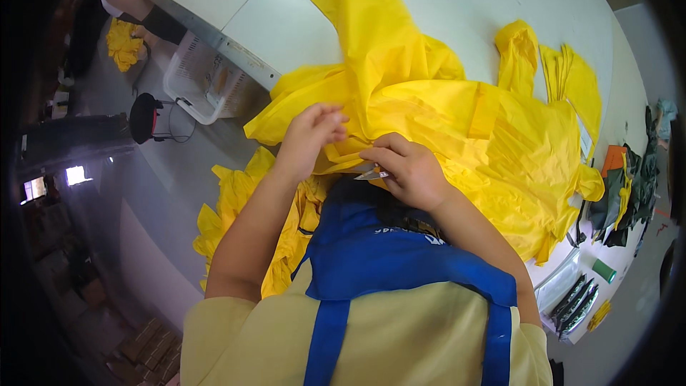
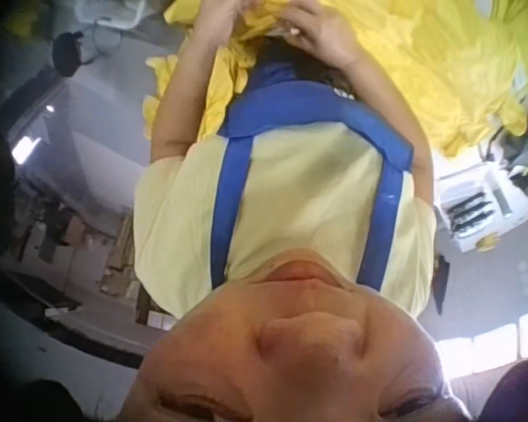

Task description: The person folds a yellow raincoat on a white table, aligning edges and smoothing the fabric. They use scissors to trim loose threads and continue folding the garment into a compact shape.

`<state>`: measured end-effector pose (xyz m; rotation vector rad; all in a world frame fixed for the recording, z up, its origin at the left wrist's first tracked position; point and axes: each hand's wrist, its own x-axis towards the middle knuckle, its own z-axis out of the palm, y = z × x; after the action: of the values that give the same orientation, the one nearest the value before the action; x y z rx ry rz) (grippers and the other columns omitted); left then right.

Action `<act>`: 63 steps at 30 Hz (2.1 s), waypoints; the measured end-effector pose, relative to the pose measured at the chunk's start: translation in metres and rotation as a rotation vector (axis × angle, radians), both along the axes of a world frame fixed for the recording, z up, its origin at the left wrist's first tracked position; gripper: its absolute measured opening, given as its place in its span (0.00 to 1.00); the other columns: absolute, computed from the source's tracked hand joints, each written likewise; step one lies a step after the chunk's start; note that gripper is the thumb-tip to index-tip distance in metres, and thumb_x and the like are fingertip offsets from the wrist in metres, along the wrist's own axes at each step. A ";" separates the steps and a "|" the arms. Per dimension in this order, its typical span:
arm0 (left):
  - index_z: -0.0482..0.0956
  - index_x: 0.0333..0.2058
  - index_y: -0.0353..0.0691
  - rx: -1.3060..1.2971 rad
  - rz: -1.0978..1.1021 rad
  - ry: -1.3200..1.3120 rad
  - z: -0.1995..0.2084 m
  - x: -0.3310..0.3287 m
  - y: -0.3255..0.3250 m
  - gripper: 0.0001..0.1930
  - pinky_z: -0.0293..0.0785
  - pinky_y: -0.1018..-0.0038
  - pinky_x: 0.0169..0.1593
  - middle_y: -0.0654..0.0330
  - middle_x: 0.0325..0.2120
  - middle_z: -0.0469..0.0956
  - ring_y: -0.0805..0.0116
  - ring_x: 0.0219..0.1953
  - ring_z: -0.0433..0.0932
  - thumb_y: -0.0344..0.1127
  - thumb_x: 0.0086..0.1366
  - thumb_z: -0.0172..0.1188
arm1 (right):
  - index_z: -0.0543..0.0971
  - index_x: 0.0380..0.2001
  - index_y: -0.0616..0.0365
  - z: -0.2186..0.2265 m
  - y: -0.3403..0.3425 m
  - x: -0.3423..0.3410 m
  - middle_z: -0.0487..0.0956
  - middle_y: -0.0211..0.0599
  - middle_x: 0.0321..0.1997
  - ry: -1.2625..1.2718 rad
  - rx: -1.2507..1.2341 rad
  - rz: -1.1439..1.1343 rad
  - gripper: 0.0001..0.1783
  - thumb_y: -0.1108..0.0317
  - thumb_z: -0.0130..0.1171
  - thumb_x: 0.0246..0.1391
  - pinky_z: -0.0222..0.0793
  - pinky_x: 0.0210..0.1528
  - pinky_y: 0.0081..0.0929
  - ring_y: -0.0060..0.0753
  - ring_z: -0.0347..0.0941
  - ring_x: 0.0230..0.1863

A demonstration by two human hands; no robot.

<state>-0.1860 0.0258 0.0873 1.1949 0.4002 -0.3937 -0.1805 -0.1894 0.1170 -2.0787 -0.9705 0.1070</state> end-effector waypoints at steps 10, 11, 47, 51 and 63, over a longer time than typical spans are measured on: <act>0.72 0.49 0.45 -0.400 0.069 0.077 -0.014 0.032 -0.009 0.13 0.70 0.79 0.36 0.65 0.40 0.77 0.77 0.37 0.73 0.33 0.65 0.55 | 0.77 0.30 0.47 0.009 0.005 0.002 0.71 0.30 0.26 -0.192 -0.311 0.097 0.11 0.68 0.62 0.38 0.68 0.29 0.32 0.35 0.72 0.27; 0.73 0.48 0.44 -0.375 0.065 0.035 -0.011 0.029 -0.006 0.13 0.69 0.80 0.33 0.65 0.39 0.77 0.78 0.34 0.73 0.32 0.64 0.56 | 0.78 0.31 0.46 0.008 0.005 0.001 0.71 0.29 0.25 -0.230 -0.366 0.104 0.12 0.68 0.63 0.37 0.67 0.28 0.30 0.34 0.71 0.26; 0.80 0.33 0.38 0.499 -0.064 -0.779 0.052 -0.029 -0.034 0.10 0.72 0.72 0.31 0.53 0.24 0.78 0.58 0.27 0.79 0.32 0.52 0.67 | 0.74 0.25 0.60 0.048 0.003 -0.012 0.70 0.40 0.21 -0.092 0.113 -0.275 0.11 0.82 0.62 0.36 0.64 0.22 0.32 0.42 0.68 0.22; 0.79 0.36 0.37 0.662 -0.224 -0.738 0.052 -0.024 -0.032 0.13 0.74 0.71 0.34 0.51 0.27 0.79 0.58 0.29 0.80 0.31 0.51 0.67 | 0.74 0.27 0.60 0.050 -0.006 -0.010 0.71 0.41 0.24 0.095 0.014 -0.274 0.11 0.83 0.60 0.36 0.66 0.24 0.31 0.43 0.69 0.24; 0.64 0.56 0.32 0.344 -0.016 -0.349 0.002 0.011 0.045 0.24 0.63 0.70 0.58 0.54 0.53 0.69 0.66 0.55 0.69 0.24 0.60 0.56 | 0.73 0.46 0.64 -0.044 -0.202 -0.044 0.74 0.35 0.46 0.209 0.183 -1.304 0.13 0.73 0.53 0.59 0.64 0.50 0.21 0.26 0.69 0.47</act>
<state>-0.1747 0.0712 0.0896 1.5707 0.1576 -0.1248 -0.2248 -0.3917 0.0726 -2.0789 0.5736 -0.4129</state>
